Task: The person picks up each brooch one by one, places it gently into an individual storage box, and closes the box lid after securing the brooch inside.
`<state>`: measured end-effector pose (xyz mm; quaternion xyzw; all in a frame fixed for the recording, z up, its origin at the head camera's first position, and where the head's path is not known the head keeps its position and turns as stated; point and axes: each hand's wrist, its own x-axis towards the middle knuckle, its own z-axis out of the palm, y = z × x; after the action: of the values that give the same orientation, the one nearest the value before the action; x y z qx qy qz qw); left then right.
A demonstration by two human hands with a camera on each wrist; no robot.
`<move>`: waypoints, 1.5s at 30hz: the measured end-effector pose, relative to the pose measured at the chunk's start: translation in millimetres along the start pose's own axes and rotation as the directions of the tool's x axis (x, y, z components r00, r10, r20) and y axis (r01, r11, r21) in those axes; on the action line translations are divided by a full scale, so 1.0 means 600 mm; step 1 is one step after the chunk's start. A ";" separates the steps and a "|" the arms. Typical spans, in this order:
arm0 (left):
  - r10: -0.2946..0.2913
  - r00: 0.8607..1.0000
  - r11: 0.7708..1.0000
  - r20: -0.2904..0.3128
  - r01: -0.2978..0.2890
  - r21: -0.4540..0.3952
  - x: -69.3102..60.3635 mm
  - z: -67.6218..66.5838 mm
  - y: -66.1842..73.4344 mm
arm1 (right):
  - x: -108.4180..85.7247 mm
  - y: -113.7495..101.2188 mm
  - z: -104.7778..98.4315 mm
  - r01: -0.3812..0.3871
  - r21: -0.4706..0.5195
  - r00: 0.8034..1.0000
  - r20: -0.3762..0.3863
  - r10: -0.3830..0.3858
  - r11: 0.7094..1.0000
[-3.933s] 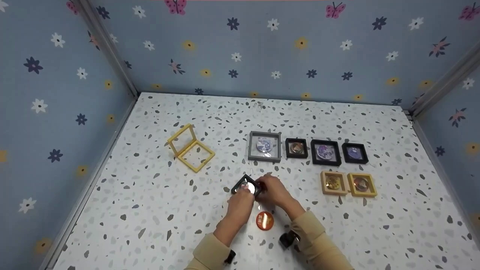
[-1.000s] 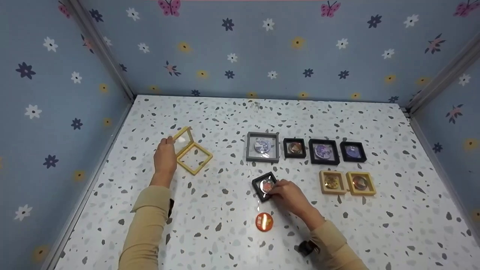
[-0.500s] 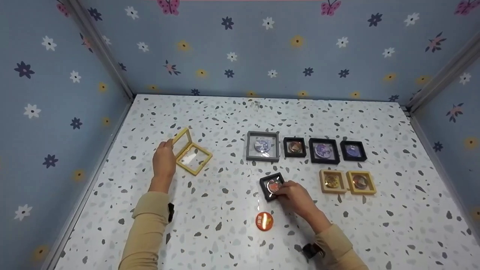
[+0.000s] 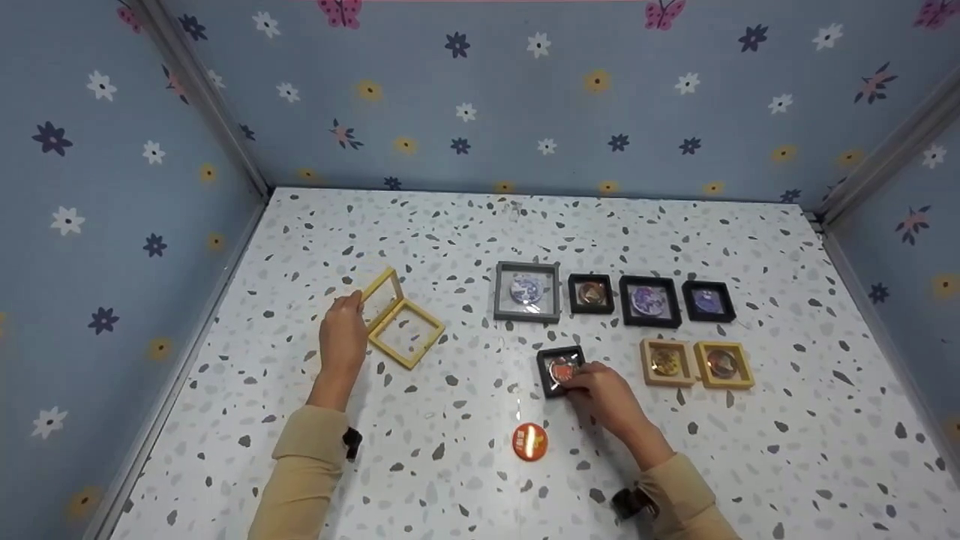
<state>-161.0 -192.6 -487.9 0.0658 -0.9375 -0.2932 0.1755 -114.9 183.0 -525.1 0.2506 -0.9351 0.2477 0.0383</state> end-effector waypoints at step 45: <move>0.115 0.988 0.986 0.105 -0.101 -0.135 -0.087 0.056 0.125 | -0.016 0.059 -0.032 -0.133 0.019 0.989 -0.062 0.134 0.991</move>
<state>-126.0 -101.6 -485.7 -0.0134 -0.9271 -0.3466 0.1421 -124.5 223.1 -526.1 0.1799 -0.9462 0.2646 0.0494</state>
